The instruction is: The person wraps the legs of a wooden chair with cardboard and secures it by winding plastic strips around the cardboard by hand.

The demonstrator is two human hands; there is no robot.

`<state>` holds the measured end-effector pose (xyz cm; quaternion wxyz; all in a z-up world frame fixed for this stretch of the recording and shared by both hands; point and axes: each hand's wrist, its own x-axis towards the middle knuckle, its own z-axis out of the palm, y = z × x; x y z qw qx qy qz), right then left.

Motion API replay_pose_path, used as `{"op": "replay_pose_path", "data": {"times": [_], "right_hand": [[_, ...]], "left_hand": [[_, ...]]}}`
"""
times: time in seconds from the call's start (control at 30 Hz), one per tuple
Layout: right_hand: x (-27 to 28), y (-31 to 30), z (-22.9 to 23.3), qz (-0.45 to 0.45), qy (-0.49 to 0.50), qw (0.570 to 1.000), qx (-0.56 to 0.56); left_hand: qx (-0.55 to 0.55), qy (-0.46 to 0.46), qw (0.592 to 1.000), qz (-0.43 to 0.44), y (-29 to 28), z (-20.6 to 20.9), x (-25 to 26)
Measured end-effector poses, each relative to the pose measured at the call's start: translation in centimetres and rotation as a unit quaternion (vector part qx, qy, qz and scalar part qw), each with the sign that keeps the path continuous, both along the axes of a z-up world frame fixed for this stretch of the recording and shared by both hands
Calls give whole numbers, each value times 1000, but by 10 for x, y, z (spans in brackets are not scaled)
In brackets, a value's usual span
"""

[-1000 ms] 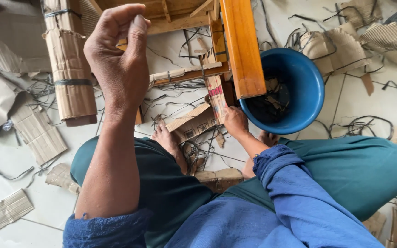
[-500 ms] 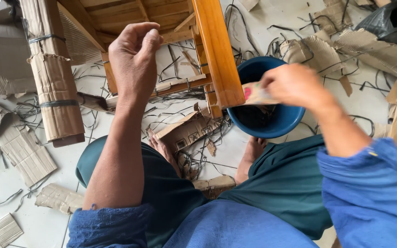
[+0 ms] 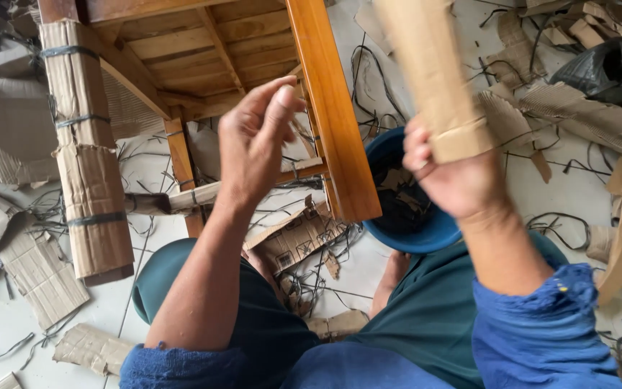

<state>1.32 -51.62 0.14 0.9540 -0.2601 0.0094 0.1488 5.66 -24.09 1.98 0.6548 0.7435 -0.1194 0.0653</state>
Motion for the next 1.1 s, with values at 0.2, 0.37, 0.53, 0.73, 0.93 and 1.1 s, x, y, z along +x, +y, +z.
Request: {"op": "replay_pose_path", "data": {"times": [0.2, 0.37, 0.53, 0.73, 0.93, 1.1], "right_hand": [[-4, 41, -5, 86, -77, 987, -112], [-1, 53, 11, 158, -138, 974, -92], [10, 43, 4, 99, -131, 909, -382], [13, 47, 2, 24, -93, 928, -361], [9, 41, -1, -21, -139, 849, -509], [12, 38, -1, 28, -114, 795, -595]], "left_hand": [[-202, 169, 956, -128, -19, 1, -2], [-315, 195, 909, -191, -23, -10, 7], [-355, 185, 902, -161, -27, -44, 19], [-130, 205, 964, -106, -30, -21, 18], [64, 209, 976, -26, -28, -7, 12], [126, 156, 980, -16, -30, -17, 12]]}}
